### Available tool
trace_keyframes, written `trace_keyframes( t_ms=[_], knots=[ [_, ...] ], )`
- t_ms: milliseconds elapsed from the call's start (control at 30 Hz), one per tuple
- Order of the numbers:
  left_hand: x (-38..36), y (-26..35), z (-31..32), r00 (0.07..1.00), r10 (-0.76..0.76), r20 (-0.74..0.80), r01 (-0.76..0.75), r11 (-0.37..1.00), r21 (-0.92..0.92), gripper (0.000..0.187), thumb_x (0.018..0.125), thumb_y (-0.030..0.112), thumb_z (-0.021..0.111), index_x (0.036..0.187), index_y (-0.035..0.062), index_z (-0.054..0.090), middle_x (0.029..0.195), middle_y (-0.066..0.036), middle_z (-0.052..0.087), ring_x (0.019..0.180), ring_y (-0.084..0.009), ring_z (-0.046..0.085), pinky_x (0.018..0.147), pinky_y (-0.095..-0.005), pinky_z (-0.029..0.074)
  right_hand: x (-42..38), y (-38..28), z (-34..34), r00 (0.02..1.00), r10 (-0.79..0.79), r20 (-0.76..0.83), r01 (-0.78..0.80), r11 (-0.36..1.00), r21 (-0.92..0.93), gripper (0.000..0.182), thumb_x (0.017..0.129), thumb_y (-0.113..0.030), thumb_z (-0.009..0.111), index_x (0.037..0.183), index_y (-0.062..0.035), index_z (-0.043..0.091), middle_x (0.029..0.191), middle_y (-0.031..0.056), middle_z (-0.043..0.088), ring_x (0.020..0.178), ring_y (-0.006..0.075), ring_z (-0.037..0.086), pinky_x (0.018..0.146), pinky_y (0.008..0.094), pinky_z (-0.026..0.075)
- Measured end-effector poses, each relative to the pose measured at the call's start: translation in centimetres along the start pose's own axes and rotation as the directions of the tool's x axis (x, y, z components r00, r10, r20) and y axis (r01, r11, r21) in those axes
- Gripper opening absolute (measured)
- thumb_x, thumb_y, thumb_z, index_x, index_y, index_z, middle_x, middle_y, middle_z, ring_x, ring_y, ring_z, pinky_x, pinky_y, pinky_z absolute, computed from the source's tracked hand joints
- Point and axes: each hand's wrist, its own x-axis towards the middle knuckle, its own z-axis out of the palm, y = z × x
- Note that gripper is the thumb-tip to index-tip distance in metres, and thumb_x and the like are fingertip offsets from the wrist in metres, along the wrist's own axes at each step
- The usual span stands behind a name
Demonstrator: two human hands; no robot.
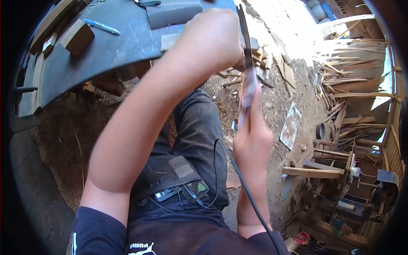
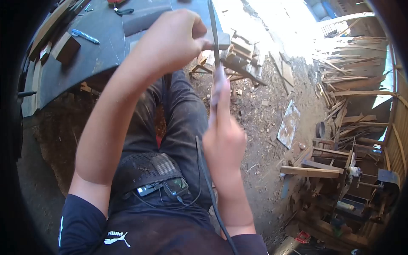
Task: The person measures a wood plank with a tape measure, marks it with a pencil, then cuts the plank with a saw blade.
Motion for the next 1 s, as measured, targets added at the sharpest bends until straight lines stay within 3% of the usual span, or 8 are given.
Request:
trace_keyframes(
  t_ms=[167, 300, 433, 567, 667, 767, 867, 1000],
  knots=[
    [0.0, 1.1, -0.9, 0.992, -0.078, 0.102, 0.065, 0.989, 0.131, 0.024, 0.082, 0.015, 0.078, 0.082, -0.0082, 0.07, 0.076, -0.029, 0.065, 0.074, -0.043, 0.068, 0.072, -0.0446, 0.053, 0.5, -0.4, -1.6, 0.997, -0.044, 0.056, 0.051, 0.991, -0.127, 0.061, 0.1, -0.007, 0.061, 0.158, -0.0166, 0.043, 0.078, 0.0253, 0.068, 0.063, 0.0407, 0.068, 0.057, 0.0474, 0.049],
    [-0.5, 0.8, -0.8, 0.998, 0.004, 0.06, -0.006, 0.999, 0.032, 0.021, 0.08, 0.01, 0.074, 0.092, -0.008, 0.073, 0.088, -0.027, 0.072, 0.083, -0.0365, 0.074, 0.077, -0.0415, 0.056, 4.7, -1.2, 0.3, 0.99, -0.106, 0.091, 0.129, 0.948, -0.292, 0.07, 0.098, -0.005, 0.062, 0.161, -0.0074, 0.034, 0.069, 0.0175, 0.066, 0.055, 0.0331, 0.065, 0.053, 0.0443, 0.049],
    [0.1, 0.7, -0.8, 0.993, -0.048, 0.104, 0.039, 0.995, 0.088, 0.029, 0.081, 0.015, 0.08, 0.094, -0.0096, 0.073, 0.09, -0.027, 0.073, 0.088, -0.0385, 0.074, 0.082, -0.0418, 0.057, -1.8, 1.7, 2.1, 0.99, -0.12, -0.077, 0.116, 0.992, -0.05, 0.071, 0.097, -0.005, 0.062, 0.162, -0.0074, 0.034, 0.082, 0.0201, 0.073, 0.057, 0.0325, 0.068, 0.053, 0.0422, 0.05],
    [0.1, 0.7, -1.0, 0.993, -0.082, 0.089, 0.069, 0.988, 0.142, 0.029, 0.081, 0.016, 0.081, 0.095, -0.0085, 0.074, 0.089, -0.028, 0.072, 0.089, -0.0399, 0.073, 0.083, -0.042, 0.056, 0.0, -0.2, -1.6, 0.998, 0.022, 0.056, -0.019, 0.999, -0.046, 0.062, 0.099, 0.001, 0.055, 0.157, -0.0153, 0.044, 0.094, 0.0298, 0.07, 0.077, 0.0419, 0.073, 0.064, 0.0381, 0.055],
    [-0.1, 0.9, -0.4, 0.996, -0.054, 0.076, 0.044, 0.99, 0.131, 0.029, 0.081, 0.015, 0.08, 0.097, -0.0086, 0.075, 0.093, -0.027, 0.074, 0.091, -0.0378, 0.074, 0.083, -0.041, 0.057, 6.4, -2.2, -4.1, 0.98, -0.064, 0.187, 0.085, 0.991, -0.107, 0.054, 0.101, -0.006, 0.054, 0.154, -0.0146, 0.047, 0.09, 0.0324, 0.065, 0.079, 0.0494, 0.067, 0.061, 0.0422, 0.053],
    [-0.2, 1.5, -1.3, 0.995, -0.039, 0.094, 0.03, 0.995, 0.1, 0.029, 0.081, 0.013, 0.078, 0.1, -0.0086, 0.075, 0.096, -0.026, 0.075, 0.093, -0.035, 0.075, 0.085, -0.0402, 0.058, 6.0, -3.3, -4.1, 0.976, -0.033, 0.215, 0.106, 0.935, -0.338, 0.049, 0.102, -0.008, 0.054, 0.151, -0.013, 0.05, 0.088, 0.0314, 0.065, 0.078, 0.0495, 0.067, 0.061, 0.0448, 0.051],
    [0.0, 0.8, -0.6, 0.994, -0.082, 0.07, 0.076, 0.993, 0.086, 0.03, 0.081, 0.012, 0.078, 0.102, -0.0083, 0.075, 0.097, -0.027, 0.074, 0.094, -0.0363, 0.075, 0.087, -0.0405, 0.058, 2.4, -3.6, -5.8, 0.974, 0.084, 0.208, -0.043, 0.98, -0.195, 0.047, 0.102, -0.007, 0.055, 0.148, -0.0128, 0.054, 0.085, 0.0314, 0.065, 0.076, 0.0492, 0.067, 0.062, 0.0476, 0.05],
    [-0.4, 0.9, -0.6, 0.997, -0.075, 0.007, 0.074, 0.991, 0.108, 0.026, 0.08, 0.012, 0.08, 0.096, -0.0079, 0.074, 0.093, -0.028, 0.073, 0.092, -0.0382, 0.074, 0.087, -0.0411, 0.057, 0.9, -1.9, -4.8, 0.993, -0.012, 0.115, 0.018, 0.999, -0.048, 0.05, 0.101, -0.007, 0.058, 0.15, -0.0144, 0.053, 0.084, 0.0317, 0.065, 0.075, 0.0482, 0.067, 0.062, 0.0472, 0.051]
  ],
)
